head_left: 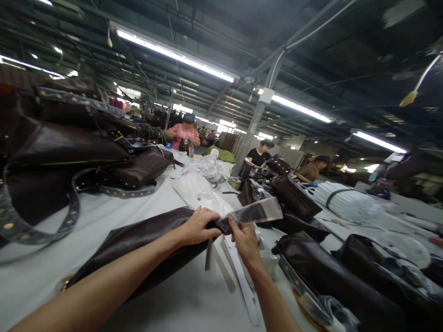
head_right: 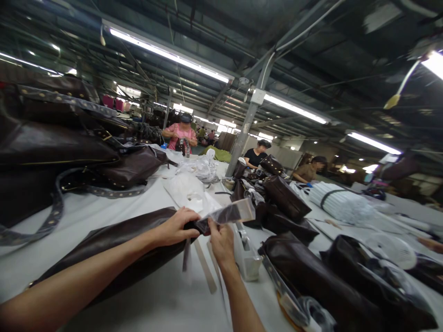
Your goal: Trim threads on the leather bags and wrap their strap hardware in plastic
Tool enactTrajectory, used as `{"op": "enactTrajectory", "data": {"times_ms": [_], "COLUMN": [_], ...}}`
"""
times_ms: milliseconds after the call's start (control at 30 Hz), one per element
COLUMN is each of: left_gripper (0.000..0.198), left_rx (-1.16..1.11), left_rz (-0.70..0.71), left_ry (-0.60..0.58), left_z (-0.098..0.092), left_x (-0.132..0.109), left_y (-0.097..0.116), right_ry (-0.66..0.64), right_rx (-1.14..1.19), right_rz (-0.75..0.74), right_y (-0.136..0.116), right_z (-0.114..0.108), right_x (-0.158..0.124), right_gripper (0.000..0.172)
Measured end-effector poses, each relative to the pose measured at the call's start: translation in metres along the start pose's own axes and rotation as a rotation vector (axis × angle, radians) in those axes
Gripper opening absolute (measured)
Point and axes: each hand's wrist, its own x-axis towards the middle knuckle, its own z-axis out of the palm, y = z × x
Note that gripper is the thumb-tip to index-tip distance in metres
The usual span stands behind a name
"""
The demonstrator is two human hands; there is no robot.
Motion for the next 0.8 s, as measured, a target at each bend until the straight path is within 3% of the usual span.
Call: {"op": "enactTrajectory", "data": {"times_ms": [233, 400, 500, 600, 733, 800], "left_gripper": [0.013, 0.005, 0.002, 0.003, 0.004, 0.004], "left_rx": [-0.024, -0.152, -0.156, -0.137, -0.118, -0.105], "left_rz": [-0.043, -0.122, -0.184, -0.209, -0.203, -0.200], "left_ry": [-0.096, -0.092, -0.097, -0.109, -0.133, -0.136], "left_z": [0.002, 0.015, 0.021, 0.024, 0.024, 0.025], "left_x": [0.004, 0.014, 0.019, 0.022, 0.024, 0.024], "left_y": [-0.010, -0.022, -0.026, -0.028, -0.029, -0.028], "right_ry": [0.031, 0.037, 0.131, 0.169, 0.237, 0.264], "right_rx": [0.307, 0.607, 0.689, 0.552, 0.075, -0.075], "right_rz": [0.187, 0.402, 0.429, 0.261, -0.148, -0.275], "right_y": [0.004, 0.016, 0.026, 0.034, 0.036, 0.036], "right_z": [0.012, 0.017, 0.020, 0.024, 0.026, 0.026], "right_x": [0.007, -0.002, -0.009, -0.018, -0.027, -0.027], "right_gripper": [0.041, 0.050, 0.056, 0.047, 0.025, 0.021]}}
